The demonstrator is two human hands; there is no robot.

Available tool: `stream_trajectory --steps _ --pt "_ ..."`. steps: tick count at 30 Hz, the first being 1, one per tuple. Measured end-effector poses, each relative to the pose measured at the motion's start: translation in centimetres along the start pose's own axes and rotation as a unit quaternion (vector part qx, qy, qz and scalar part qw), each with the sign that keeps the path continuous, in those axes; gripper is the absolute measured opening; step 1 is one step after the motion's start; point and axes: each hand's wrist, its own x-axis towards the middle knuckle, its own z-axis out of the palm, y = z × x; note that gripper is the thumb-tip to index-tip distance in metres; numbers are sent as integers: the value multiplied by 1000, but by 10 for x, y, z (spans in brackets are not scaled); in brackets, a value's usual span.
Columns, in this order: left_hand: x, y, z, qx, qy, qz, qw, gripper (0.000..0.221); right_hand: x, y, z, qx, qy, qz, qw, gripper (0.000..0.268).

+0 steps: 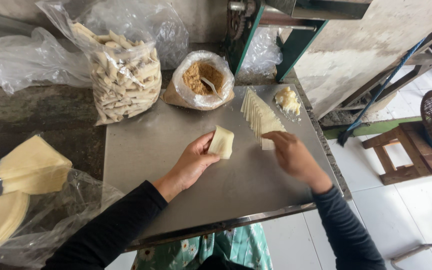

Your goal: The person folds triangular wrappers, scoops a brown granular filling with a spoon, and seals each dumpling. Completed dumplings are stacked on the metal table. The person handles wrappers, filling, and a spoon throughout the task.

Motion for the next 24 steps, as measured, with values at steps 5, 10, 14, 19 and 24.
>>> stream_trajectory --steps 5,10,14,19,24 --pt "1 -1 4 -7 -7 8 1000 66 16 -53 28 202 28 -23 979 24" --pt "1 -3 4 21 -4 24 999 70 35 -66 43 190 31 -48 980 22" --pt "5 -3 -3 12 40 37 998 67 56 -49 59 207 4 -25 978 13" --pt "10 2 -14 -55 42 49 996 59 82 -21 85 458 3 94 884 10" --pt "10 6 -14 -89 42 13 995 60 83 -8 89 724 -38 248 642 25"
